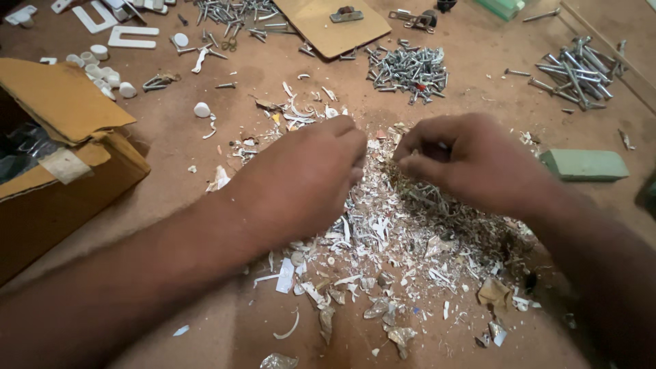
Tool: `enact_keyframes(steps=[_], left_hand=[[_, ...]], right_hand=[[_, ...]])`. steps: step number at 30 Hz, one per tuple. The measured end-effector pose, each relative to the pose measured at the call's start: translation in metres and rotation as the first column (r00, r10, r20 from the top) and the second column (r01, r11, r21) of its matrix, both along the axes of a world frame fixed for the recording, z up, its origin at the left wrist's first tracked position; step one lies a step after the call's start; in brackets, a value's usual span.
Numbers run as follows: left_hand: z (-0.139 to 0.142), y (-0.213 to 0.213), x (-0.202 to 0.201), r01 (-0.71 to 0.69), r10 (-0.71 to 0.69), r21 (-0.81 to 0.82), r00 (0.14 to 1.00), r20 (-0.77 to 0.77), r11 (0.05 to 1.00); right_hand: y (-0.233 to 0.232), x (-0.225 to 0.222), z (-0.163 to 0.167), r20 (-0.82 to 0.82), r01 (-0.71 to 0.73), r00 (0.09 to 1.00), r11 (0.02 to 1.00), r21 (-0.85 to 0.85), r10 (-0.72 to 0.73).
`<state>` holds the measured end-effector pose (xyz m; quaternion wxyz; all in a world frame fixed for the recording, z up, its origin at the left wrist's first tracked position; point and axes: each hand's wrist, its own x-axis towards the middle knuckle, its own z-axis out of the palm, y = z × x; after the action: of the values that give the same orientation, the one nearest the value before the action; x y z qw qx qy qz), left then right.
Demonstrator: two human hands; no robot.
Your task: The person picks small metal screws and fasteners out of a pile of white plastic scraps and debris spread on a workbench, separating the hardware from the waste by hand. Near the end they use a green sponge block to sweep and gather the remaining debris across the bench.
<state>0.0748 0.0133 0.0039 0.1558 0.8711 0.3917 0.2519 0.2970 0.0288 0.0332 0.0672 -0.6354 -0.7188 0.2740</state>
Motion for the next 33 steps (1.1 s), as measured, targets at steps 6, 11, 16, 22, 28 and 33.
enact_keyframes(steps=[6,11,16,22,28,33], left_hand=[[0.006,0.004,-0.006,-0.092,0.091,-0.137,0.996,-0.019,0.986],[0.000,0.006,-0.014,-0.030,0.029,0.014,0.998,0.062,0.999],[-0.007,0.011,-0.015,-0.063,0.062,0.024,0.996,0.066,0.998],[-0.001,0.012,-0.012,-0.094,0.114,-0.122,0.979,0.171,0.988],[0.006,-0.003,-0.001,-0.074,0.195,-0.379,0.936,0.293,0.922],[0.009,-0.001,-0.002,-0.118,0.120,-0.023,0.968,0.220,0.993]], right_hand=[[-0.005,-0.010,-0.007,0.034,-0.152,0.988,0.986,0.073,0.150],[-0.005,-0.009,-0.007,0.057,-0.384,0.923,0.901,0.203,0.381],[-0.001,-0.001,-0.011,0.068,-0.381,0.925,0.901,0.210,0.375],[0.002,0.001,-0.001,-0.166,-0.074,0.983,0.997,0.008,0.074],[-0.012,-0.011,-0.004,-0.178,-0.080,0.981,0.997,-0.013,0.076],[0.001,0.016,-0.013,-0.151,0.007,0.988,0.997,-0.078,-0.019]])
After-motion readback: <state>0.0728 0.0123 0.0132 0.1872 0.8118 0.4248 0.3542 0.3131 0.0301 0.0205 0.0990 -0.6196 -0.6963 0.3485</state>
